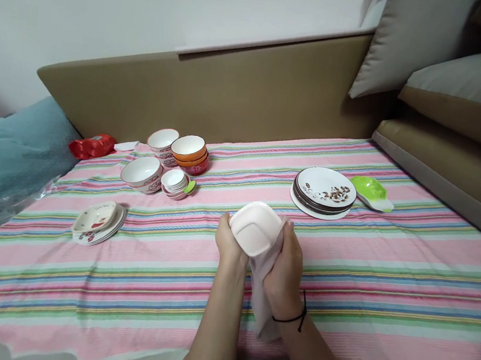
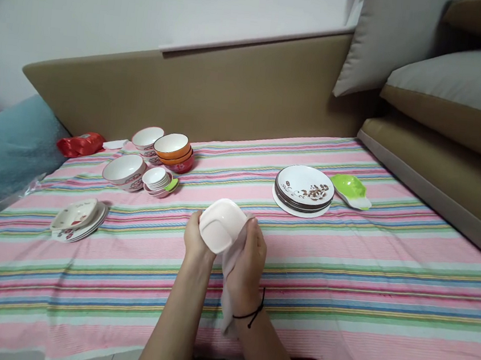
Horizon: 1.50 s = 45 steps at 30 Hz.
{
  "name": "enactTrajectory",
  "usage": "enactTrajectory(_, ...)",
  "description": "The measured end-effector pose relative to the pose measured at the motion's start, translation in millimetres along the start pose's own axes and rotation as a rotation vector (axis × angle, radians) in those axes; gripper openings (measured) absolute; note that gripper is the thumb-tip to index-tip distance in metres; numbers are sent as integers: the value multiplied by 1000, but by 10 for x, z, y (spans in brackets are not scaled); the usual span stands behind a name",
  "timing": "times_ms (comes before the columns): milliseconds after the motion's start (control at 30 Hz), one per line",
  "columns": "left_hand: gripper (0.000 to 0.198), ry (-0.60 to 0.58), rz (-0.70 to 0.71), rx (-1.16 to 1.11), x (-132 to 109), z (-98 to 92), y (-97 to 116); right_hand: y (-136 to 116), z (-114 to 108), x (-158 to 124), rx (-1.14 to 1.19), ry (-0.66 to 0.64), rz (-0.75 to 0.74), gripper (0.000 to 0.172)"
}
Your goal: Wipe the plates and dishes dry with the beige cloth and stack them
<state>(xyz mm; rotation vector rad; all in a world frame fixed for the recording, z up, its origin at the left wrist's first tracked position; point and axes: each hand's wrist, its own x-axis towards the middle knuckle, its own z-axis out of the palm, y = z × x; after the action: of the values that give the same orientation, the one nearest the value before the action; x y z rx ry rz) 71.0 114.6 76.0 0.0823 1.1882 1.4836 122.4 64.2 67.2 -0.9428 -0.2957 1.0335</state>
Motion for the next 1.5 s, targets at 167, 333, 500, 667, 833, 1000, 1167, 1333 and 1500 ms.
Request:
enactTrajectory(167,25,-22,87,53,57,-12,54,90,-76,31,-61,-59,58,44)
enactTrajectory(333,39,-264,329,531,53,-75,180,-123,-185,213,-251,-170,49,42)
enactTrajectory(500,48,-452,371,805,-65,-85,181,-280,-222,256,-705,-241,-264,42)
enactTrajectory(667,53,-462,520,948,-82,-130,133,-255,-195,218,-995,-401,-358,43)
enactTrajectory(833,54,-407,584,904,-63,-164,121,-261,-182,246,-818,-408,-178,41)
enactTrajectory(1000,49,-315,464,813,-42,-156,179,-307,-231,318,-473,-355,108,29)
enactTrajectory(1167,48,-346,485,812,-15,-147,153,-315,-238,310,-583,-440,-80,31)
enactTrajectory(1333,52,-541,764,1093,-54,-155,84,-237,-250,261,-943,-321,-411,43)
enactTrajectory(1500,52,-528,803,962,-130,-149,51,-276,-225,259,-875,-260,-418,49)
